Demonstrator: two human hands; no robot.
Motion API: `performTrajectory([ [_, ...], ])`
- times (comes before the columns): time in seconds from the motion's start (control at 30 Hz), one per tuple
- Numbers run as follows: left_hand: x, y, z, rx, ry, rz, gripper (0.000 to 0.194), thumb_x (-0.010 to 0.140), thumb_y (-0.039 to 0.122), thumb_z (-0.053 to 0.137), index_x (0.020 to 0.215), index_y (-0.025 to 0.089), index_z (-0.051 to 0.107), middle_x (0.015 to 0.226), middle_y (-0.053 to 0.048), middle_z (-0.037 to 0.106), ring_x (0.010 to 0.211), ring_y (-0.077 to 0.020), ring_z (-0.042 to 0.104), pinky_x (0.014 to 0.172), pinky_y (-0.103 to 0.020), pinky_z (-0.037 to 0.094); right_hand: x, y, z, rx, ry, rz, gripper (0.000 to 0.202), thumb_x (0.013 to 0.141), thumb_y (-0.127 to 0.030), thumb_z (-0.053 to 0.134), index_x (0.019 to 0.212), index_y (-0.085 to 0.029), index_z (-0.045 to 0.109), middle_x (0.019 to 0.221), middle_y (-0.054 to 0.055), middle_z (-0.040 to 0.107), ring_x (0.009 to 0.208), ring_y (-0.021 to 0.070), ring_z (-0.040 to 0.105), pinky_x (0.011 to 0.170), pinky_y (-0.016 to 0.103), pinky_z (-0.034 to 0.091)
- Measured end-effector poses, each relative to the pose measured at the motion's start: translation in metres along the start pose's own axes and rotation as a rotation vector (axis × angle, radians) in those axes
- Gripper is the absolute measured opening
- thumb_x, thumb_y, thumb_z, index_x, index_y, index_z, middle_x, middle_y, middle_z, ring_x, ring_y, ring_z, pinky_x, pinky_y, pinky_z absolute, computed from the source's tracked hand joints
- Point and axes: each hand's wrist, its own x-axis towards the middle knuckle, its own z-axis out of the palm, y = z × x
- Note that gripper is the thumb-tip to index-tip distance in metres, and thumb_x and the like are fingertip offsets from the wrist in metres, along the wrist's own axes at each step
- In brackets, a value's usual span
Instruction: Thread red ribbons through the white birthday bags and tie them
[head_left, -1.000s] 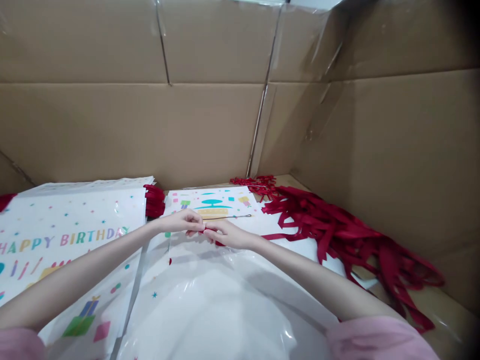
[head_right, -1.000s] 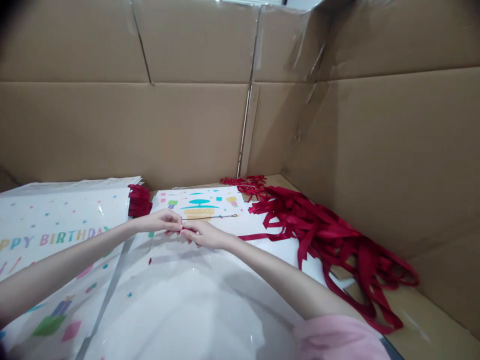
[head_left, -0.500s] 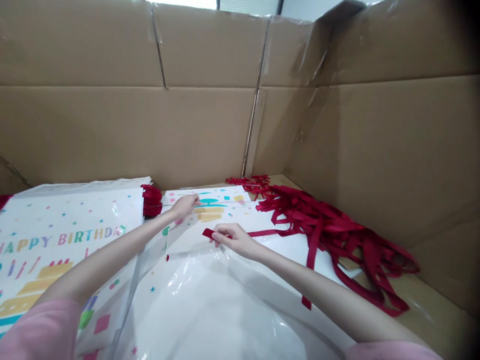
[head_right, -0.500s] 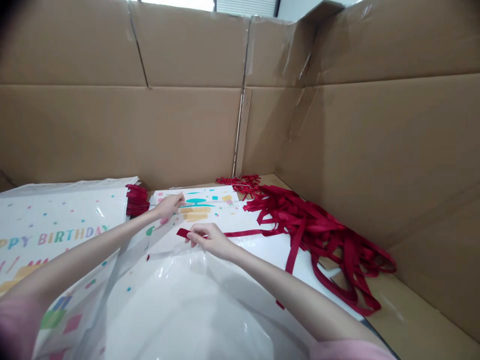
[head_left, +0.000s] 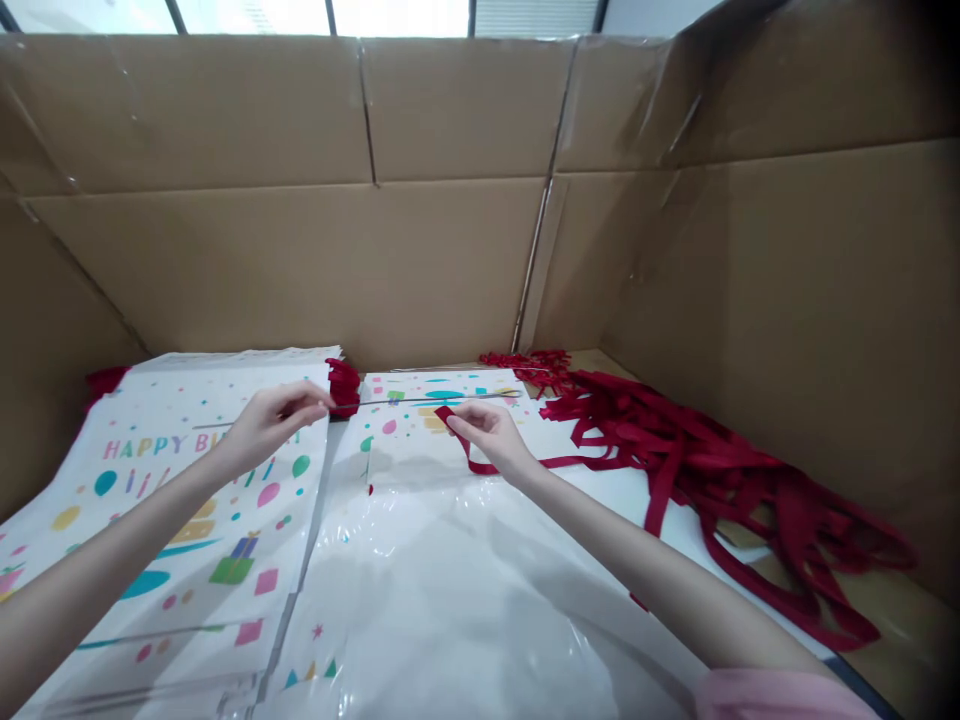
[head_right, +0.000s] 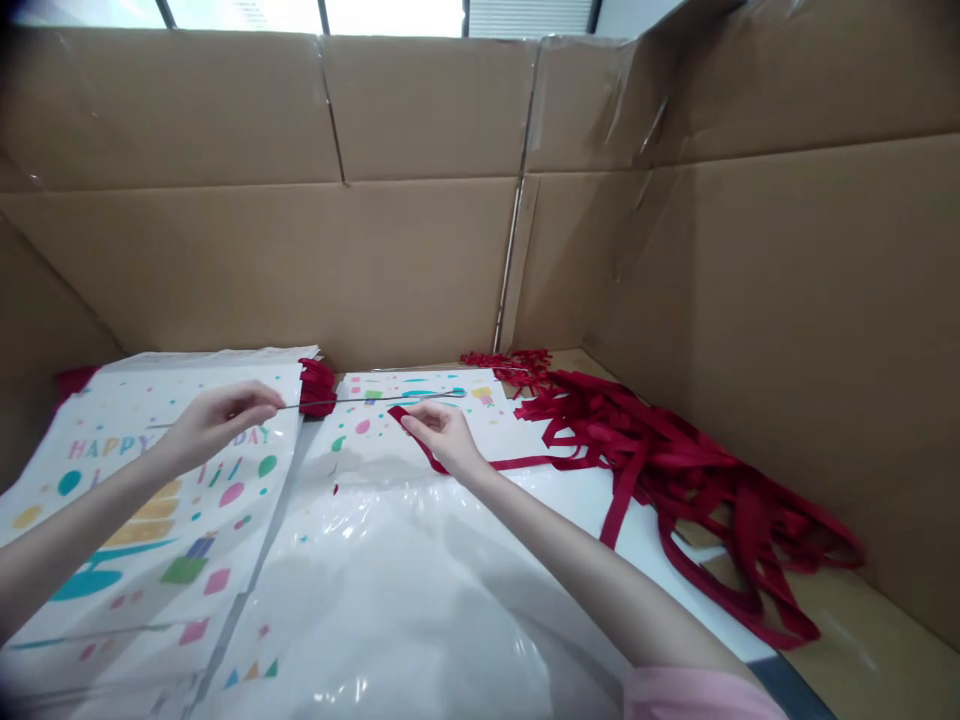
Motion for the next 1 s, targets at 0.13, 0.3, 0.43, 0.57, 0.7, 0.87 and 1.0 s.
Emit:
performTrajectory([
  [0.13,-0.057,-0.028,-0.019,0.046,0.068,-0.171,0.029,0.083,0.047,0.051,0.086,0.019,0.06,0.076,-0.003,0.061,0.06,-0.0121,0.048,0.053,-0.021,0.037,0.004,-0.006,0.011,0.034,-0.017,-0.025,0.033,0.069,-0.045,0.069,0.083,-0.015,0.063,0.084,0.005,0.065,0.081,0.0168,0.061,0.078,0.031,0.048],
  [0.3,-0.094,-0.04,-0.035,0.081,0.128,-0.301,0.035,0.081,0.051,0.051,0.088,0.018,0.061,0.082,-0.003,0.063,0.069,-0.0138,0.053,0.058,-0.02,0.042,0.006,-0.014,0.028,0.058,-0.058,-0.048,0.029,0.07,-0.041,0.07,0.078,-0.015,0.063,0.08,0.005,0.065,0.077,0.016,0.062,0.075,0.029,0.049],
  [0.43,-0.103,-0.041,-0.042,0.096,0.139,-0.311,0.037,0.081,0.053,0.05,0.086,0.018,0.061,0.08,-0.003,0.062,0.07,-0.0144,0.055,0.06,-0.02,0.044,0.008,-0.018,0.037,0.041,-0.083,-0.06,0.028,0.071,-0.042,0.069,0.08,-0.015,0.065,0.081,0.005,0.066,0.077,0.0158,0.062,0.074,0.029,0.049],
  [0.57,-0.105,-0.041,-0.045,0.111,0.17,-0.321,0.037,0.08,0.053,0.051,0.085,0.018,0.062,0.079,-0.003,0.063,0.07,-0.0144,0.056,0.06,-0.019,0.045,0.01,-0.02,0.044,0.037,-0.11,-0.069,0.027,0.072,-0.041,0.068,0.079,-0.015,0.063,0.079,0.005,0.066,0.078,0.0162,0.062,0.074,0.029,0.05],
  [0.7,-0.107,-0.045,-0.046,0.124,0.21,-0.332,0.034,0.078,0.051,0.053,0.084,0.019,0.062,0.076,-0.001,0.062,0.069,-0.0142,0.056,0.059,-0.018,0.044,0.011,-0.021,0.05,0.056,-0.136,-0.05,0.027,0.072,-0.039,0.068,0.082,-0.015,0.064,0.081,0.005,0.066,0.078,0.0156,0.063,0.074,0.028,0.05],
  [0.87,-0.11,-0.054,-0.048,0.106,0.197,-0.358,0.033,0.078,0.051,0.054,0.083,0.019,0.061,0.081,-0.002,0.064,0.074,-0.0153,0.057,0.06,-0.018,0.044,0.014,-0.021,0.054,0.047,-0.15,-0.053,0.024,0.074,-0.037,0.067,0.081,-0.015,0.064,0.081,0.005,0.066,0.077,0.0148,0.062,0.074,0.028,0.049],
  [1.0,-0.113,-0.06,-0.049,0.102,0.179,-0.361,0.035,0.079,0.052,0.052,0.085,0.019,0.061,0.084,-0.003,0.065,0.077,-0.0161,0.058,0.063,-0.018,0.045,0.016,-0.022,0.058,0.021,-0.151,-0.056,0.022,0.075,-0.037,0.066,0.08,-0.015,0.063,0.079,0.004,0.066,0.076,0.0146,0.062,0.072,0.028,0.049],
])
